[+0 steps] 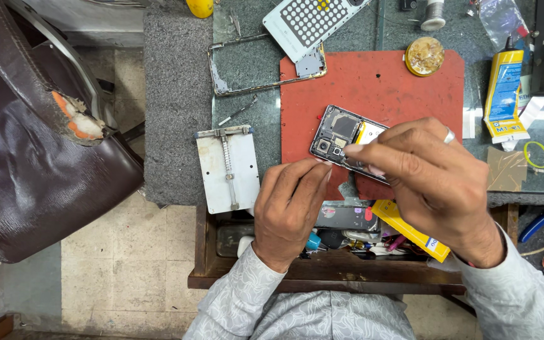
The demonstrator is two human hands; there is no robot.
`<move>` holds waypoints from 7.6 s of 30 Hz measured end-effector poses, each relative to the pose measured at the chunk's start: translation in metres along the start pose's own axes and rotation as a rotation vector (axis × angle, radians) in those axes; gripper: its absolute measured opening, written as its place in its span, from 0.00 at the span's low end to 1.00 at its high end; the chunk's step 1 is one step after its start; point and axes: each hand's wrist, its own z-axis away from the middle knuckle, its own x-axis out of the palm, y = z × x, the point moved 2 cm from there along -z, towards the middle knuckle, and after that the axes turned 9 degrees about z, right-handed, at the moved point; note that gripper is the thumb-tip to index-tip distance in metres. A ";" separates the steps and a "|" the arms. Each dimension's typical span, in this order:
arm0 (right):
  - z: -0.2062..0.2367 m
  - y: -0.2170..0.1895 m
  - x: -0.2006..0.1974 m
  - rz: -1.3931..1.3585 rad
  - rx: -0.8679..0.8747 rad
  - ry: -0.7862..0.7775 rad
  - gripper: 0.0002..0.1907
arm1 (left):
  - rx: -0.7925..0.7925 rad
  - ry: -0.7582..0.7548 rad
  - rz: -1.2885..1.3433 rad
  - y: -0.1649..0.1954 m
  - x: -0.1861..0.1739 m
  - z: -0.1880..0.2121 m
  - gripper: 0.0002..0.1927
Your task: The person uses a prying tool to separate a light-blue smartphone back cover from its chassis, then places the cover aside. They pick up a second smartphone with its back already open, use a screwdriver to remove screws from the internal frame, and continue unscrewing components while the phone remains open on the workbench.
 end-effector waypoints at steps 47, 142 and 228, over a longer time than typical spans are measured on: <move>0.015 -0.012 0.010 -0.023 0.208 0.182 0.20 | 0.000 0.025 -0.018 0.007 -0.002 0.004 0.12; 0.062 -0.005 0.033 -0.491 0.465 0.343 0.27 | -0.105 0.022 0.162 0.018 -0.004 0.001 0.11; -0.030 -0.025 0.027 -0.222 0.066 0.062 0.26 | 0.026 -0.010 -0.078 0.000 -0.010 0.018 0.14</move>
